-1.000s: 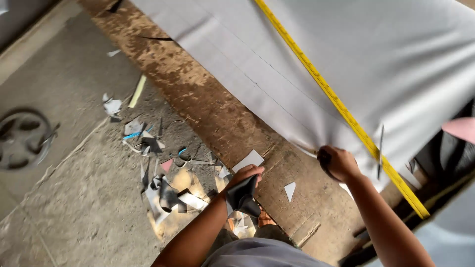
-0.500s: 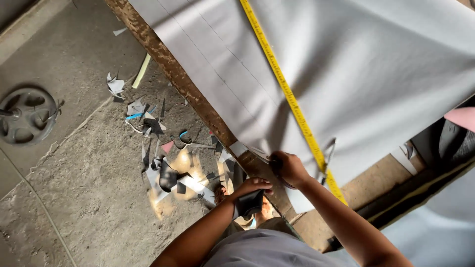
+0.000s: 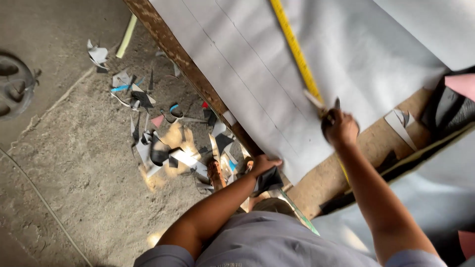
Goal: The person unrolls a large piece of grey fabric on a workbench, uses a yellow ruler and a black pen to mark lines, and then uses scissors to cut the fabric into strips.
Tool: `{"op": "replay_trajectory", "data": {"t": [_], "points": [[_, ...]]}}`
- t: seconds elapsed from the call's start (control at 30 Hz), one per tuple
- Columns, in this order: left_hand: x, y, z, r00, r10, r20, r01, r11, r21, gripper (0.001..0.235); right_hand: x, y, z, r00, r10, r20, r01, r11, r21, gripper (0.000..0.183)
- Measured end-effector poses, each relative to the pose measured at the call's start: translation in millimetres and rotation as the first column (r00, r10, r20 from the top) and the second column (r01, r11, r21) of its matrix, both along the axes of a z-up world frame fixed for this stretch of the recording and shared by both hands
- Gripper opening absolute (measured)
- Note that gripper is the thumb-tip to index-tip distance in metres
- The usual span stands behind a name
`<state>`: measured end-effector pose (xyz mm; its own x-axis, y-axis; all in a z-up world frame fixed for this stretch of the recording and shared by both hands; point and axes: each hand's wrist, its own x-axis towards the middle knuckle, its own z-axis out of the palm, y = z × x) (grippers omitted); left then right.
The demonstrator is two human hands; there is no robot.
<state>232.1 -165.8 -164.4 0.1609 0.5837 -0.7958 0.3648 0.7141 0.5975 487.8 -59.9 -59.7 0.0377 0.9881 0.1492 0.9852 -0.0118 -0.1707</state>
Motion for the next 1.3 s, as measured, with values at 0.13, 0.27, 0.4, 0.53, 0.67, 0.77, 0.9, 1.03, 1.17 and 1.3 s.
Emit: {"op": "replay_trajectory", "data": {"t": [0.13, 0.27, 0.4, 0.53, 0.67, 0.77, 0.9, 1.03, 1.17, 1.3], "points": [[1.6, -19.7, -19.0, 0.997, 0.061, 0.042, -0.058, 0.996, -0.061, 0.105, 45.0, 19.3, -24.9, 0.997, -0.065, 0.051, 0.047, 0.954, 0.296, 0.014], [15.9, -41.0, -25.3, 0.997, 0.030, 0.067, -0.024, 0.996, -0.086, 0.115, 46.8, -49.3, 31.9, 0.937, -0.140, -0.320, 0.111, 0.988, -0.107, 0.018], [7.5, -1.8, 146.7, 0.997, 0.054, 0.054, -0.048, 0.994, -0.101, 0.051, 29.2, -119.1, 109.2, 0.644, -0.533, -0.549, -0.149, 0.616, -0.774, 0.040], [-8.0, -23.3, 108.3, 0.991, 0.011, 0.135, 0.005, 0.993, -0.116, 0.072, 48.8, -169.8, 118.2, 0.732, -0.629, -0.262, -0.219, 0.147, -0.965, 0.044], [-9.2, -30.0, 70.6, 0.995, -0.020, 0.098, 0.033, 0.991, -0.130, 0.076, 45.4, -165.3, 106.9, 0.716, -0.654, -0.244, -0.210, 0.132, -0.969, 0.042], [-24.5, -41.7, 12.9, 0.912, 0.053, 0.407, -0.027, 0.997, -0.070, 0.024, 49.3, -156.4, 73.3, 0.722, -0.575, -0.385, -0.269, 0.279, -0.922, 0.057], [-32.0, -43.3, 9.3, 0.898, 0.103, 0.429, -0.059, 0.992, -0.115, 0.029, 45.6, -144.5, 54.0, 0.732, -0.515, -0.445, -0.322, 0.315, -0.893, 0.056], [-24.5, -41.6, 29.6, 0.930, 0.134, 0.342, -0.099, 0.988, -0.117, 0.022, 49.1, -148.8, 48.3, 0.714, -0.543, -0.442, -0.326, 0.301, -0.896, 0.060], [-23.3, -43.6, 22.6, 0.932, 0.138, 0.335, -0.104, 0.988, -0.118, 0.023, 49.3, -155.8, 36.2, 0.712, -0.539, -0.450, -0.336, 0.301, -0.892, 0.059], [-15.6, -43.4, 21.1, 0.956, 0.131, 0.262, -0.112, 0.990, -0.088, 0.031, 33.9, -154.2, 58.0, 0.644, -0.590, -0.487, -0.295, 0.395, -0.870, 0.046]]}}
